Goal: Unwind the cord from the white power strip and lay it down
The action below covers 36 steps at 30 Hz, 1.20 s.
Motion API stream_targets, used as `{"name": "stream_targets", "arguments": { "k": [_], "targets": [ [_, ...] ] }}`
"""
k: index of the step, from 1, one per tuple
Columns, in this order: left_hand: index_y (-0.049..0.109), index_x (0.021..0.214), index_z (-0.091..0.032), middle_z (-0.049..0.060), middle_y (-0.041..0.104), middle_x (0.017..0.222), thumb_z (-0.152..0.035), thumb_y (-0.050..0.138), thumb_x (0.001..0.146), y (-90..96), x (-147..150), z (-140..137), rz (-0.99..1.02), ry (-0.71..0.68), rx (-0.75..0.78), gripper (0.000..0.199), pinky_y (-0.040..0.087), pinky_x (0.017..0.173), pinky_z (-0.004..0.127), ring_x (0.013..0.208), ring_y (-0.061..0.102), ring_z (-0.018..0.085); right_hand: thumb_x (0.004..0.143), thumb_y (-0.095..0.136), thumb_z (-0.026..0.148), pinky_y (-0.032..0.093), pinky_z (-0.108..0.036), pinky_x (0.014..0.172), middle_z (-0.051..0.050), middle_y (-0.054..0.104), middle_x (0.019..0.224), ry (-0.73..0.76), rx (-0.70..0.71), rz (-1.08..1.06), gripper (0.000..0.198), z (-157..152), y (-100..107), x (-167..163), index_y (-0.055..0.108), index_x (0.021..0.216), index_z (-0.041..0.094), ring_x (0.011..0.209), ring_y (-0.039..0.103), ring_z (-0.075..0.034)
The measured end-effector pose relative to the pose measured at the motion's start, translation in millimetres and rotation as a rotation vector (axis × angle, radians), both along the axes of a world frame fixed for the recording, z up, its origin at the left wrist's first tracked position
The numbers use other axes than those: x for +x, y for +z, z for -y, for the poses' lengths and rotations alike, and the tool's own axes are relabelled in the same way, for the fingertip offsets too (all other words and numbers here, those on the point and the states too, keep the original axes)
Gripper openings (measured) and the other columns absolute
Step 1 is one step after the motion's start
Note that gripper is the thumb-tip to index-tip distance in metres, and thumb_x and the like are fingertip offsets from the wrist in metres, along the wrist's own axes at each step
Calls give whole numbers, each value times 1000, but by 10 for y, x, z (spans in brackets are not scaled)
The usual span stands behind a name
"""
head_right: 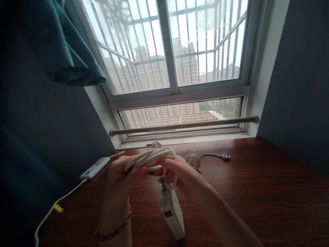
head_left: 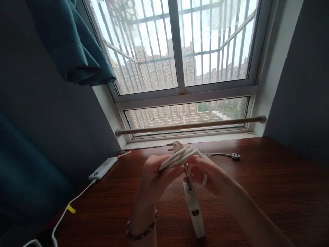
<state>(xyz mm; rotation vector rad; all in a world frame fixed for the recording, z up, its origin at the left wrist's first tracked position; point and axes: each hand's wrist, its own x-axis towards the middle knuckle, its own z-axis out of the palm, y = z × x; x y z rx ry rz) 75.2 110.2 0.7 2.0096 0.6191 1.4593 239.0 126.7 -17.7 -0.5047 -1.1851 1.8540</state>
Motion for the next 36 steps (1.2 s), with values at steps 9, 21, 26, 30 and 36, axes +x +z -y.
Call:
{"name": "stream_targets", "arguments": {
  "k": [9,21,26,30,36],
  "targets": [
    [44,51,-17,-11,24,39,-39,72,79,25,-94,-224,783,-87,-184,45,30,43,19,35,13,3,62,70,73,48,-25,62,-10,66,75,48,111,42,65,-434,-138,240,74,78,10,67,57,-14],
    [41,52,-17,-11,27,37,-30,63,87,28,-242,-344,1012,25,-369,43,31,42,18,35,14,3,66,80,17,52,-18,63,-4,71,91,-901,419,-396,11,-375,-6,305,75,75,23,81,64,-13],
    [44,52,-16,-11,27,36,-28,61,88,39,-153,-349,981,52,-422,41,28,40,17,34,14,2,81,67,16,40,-18,45,-6,69,104,-522,653,-359,8,-169,35,360,72,80,22,53,53,-5],
    [43,51,-17,-11,27,36,-29,67,83,26,-72,-359,932,31,-441,42,26,39,17,33,15,2,86,63,20,25,-18,36,-4,70,91,-225,633,-269,11,-122,-2,390,59,75,20,40,44,-4],
    [44,50,-17,-11,27,37,-35,72,78,17,15,-307,825,-33,-422,43,26,40,18,35,13,2,91,59,29,22,-15,35,-4,70,86,39,570,4,17,-167,-13,343,44,96,22,38,42,-3]
  ]
}}
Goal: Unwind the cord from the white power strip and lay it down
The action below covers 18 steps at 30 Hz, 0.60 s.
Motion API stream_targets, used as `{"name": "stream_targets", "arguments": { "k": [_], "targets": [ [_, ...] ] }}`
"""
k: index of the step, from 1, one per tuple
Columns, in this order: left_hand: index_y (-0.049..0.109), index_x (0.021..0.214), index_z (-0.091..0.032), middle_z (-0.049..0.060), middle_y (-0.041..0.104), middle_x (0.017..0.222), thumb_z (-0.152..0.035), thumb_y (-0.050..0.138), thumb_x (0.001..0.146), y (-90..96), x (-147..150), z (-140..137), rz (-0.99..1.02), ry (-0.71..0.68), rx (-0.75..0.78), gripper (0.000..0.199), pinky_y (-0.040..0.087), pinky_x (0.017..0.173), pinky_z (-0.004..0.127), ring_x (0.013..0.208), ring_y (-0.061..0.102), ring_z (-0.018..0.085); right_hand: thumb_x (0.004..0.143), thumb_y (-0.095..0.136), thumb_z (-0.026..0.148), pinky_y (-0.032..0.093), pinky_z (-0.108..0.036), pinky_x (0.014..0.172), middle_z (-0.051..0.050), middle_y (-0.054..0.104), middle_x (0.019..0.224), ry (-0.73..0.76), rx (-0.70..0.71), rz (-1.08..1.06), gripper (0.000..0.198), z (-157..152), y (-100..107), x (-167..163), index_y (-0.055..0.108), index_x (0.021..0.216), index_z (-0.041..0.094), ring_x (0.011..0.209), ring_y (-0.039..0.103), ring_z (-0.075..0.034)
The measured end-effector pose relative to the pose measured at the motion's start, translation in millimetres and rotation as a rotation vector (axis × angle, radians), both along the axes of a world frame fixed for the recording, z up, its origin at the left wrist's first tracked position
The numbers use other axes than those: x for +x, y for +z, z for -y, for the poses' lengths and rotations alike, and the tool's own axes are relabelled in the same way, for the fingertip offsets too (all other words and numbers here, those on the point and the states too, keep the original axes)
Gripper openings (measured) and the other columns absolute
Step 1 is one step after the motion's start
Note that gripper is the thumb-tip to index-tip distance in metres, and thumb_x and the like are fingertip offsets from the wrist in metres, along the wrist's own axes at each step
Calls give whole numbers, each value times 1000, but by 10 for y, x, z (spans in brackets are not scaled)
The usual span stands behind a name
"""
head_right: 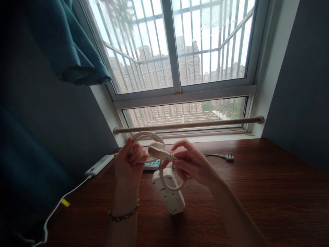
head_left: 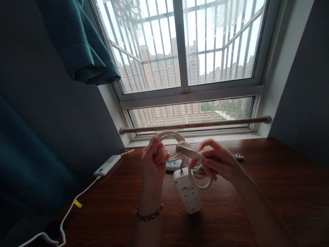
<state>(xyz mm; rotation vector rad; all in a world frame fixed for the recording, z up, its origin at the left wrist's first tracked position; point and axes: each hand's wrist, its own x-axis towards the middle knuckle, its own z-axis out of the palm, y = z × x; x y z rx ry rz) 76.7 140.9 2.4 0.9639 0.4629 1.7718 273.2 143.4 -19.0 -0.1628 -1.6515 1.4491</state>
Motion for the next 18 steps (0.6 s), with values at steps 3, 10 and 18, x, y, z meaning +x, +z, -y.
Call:
{"name": "stream_targets", "arguments": {
  "k": [3,10,18],
  "targets": [
    [44,50,-17,-10,27,37,-34,71,79,1,34,54,-47,38,64,43,22,39,19,35,14,3,89,61,32,20,-15,33,-3,69,77,-58,-13,25,20,-18,1,-77,46,92,19,36,36,-2],
    [39,48,-18,-10,24,39,-30,68,81,-14,53,105,-128,111,172,46,15,40,23,34,15,3,84,66,33,25,-15,34,2,65,64,-269,13,123,27,78,-28,-175,43,79,20,36,41,-5],
    [38,49,-18,-9,24,45,-30,71,80,-88,98,152,-299,180,214,46,10,39,24,39,16,4,92,54,27,32,-19,47,4,54,59,-667,617,397,14,129,-69,-117,54,84,17,48,43,-7]
  ]
}}
